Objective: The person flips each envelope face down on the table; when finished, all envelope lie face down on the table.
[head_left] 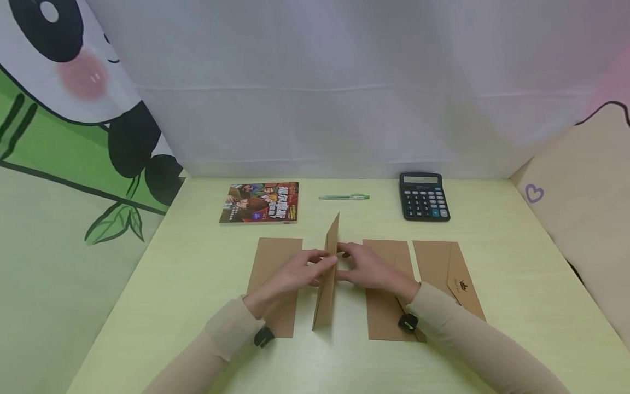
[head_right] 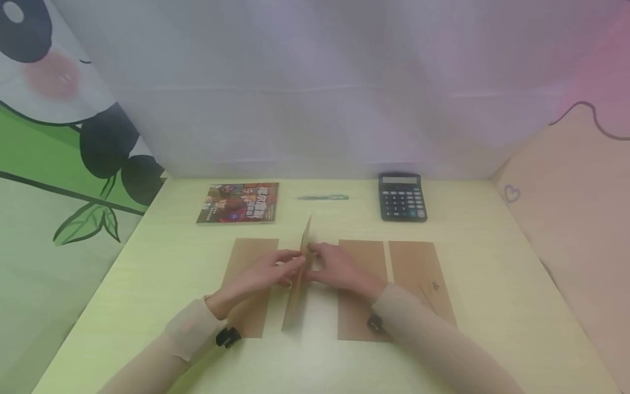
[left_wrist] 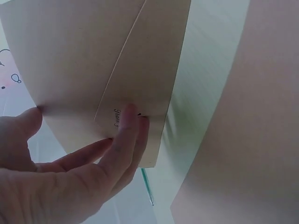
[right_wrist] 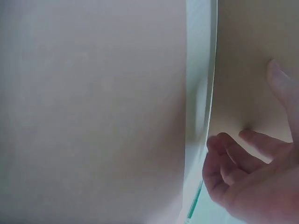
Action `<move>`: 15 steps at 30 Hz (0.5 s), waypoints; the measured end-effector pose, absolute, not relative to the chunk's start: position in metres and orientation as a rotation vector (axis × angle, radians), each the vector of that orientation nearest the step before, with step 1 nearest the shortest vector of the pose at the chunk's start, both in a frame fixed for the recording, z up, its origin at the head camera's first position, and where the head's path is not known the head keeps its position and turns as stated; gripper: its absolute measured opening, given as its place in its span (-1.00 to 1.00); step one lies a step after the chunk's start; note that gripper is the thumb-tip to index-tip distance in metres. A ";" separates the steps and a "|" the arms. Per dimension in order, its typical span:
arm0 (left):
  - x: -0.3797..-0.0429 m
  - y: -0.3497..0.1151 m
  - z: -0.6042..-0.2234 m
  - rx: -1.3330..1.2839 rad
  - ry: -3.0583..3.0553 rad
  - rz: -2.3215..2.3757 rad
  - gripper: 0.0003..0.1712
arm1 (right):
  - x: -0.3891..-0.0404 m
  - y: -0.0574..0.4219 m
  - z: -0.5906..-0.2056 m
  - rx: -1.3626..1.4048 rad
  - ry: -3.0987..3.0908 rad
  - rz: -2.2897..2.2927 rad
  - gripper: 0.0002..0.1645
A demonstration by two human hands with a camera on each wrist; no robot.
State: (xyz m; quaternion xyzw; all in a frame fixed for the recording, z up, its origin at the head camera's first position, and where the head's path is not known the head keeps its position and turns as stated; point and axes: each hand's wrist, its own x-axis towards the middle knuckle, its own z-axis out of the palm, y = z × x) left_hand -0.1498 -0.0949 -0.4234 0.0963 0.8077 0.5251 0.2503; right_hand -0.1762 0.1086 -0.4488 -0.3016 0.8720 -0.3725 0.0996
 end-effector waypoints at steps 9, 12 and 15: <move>-0.147 -0.099 -0.421 0.320 2.066 1.619 -0.28 | -0.172 0.109 -0.445 -0.744 2.475 -1.218 -0.12; -0.145 -0.101 -0.417 0.313 2.006 1.691 -0.34 | -0.171 0.109 -0.445 -0.716 2.432 -1.267 -0.08; -0.143 -0.102 -0.411 0.297 1.951 1.757 -0.40 | -0.169 0.109 -0.444 -0.678 2.382 -1.327 -0.08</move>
